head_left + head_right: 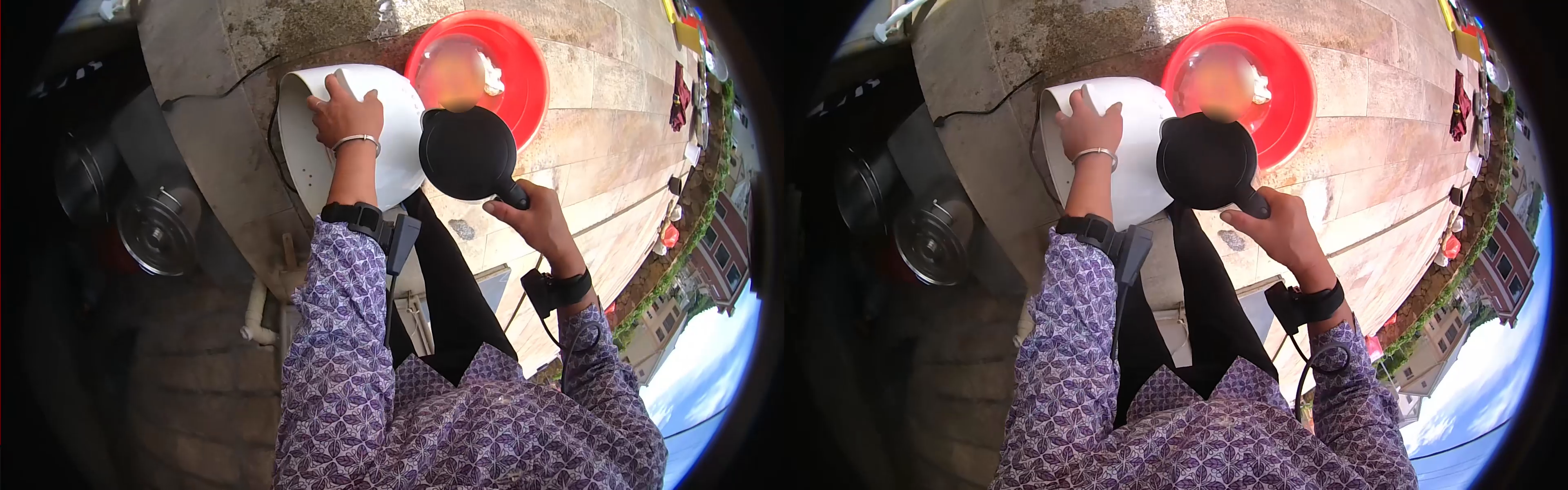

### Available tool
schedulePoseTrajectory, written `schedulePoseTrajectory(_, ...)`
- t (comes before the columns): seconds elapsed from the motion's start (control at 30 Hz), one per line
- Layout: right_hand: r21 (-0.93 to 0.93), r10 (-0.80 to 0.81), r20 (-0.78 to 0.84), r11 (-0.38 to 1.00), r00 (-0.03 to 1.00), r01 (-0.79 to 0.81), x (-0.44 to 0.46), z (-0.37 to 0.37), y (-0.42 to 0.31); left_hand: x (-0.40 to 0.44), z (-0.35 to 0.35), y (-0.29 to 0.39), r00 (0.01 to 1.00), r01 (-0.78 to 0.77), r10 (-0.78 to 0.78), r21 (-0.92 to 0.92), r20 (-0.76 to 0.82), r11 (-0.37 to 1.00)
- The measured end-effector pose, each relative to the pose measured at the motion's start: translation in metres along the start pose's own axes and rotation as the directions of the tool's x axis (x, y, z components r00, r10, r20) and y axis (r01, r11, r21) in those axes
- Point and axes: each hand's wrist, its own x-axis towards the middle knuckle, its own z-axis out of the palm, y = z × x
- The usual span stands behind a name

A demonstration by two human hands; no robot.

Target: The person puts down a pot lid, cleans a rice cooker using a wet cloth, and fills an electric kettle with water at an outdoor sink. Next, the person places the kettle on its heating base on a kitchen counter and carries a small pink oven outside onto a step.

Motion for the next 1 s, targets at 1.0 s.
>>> schedulePoseTrajectory(1.0, -0.331, -0.459, 0.082, 0.825, 0.885, 0.459, 0.003, 0.007, 0.023, -0.114, 0.004, -0.179, 0.786, -0.609, 0.616, 0.108, -0.046, 0.785)
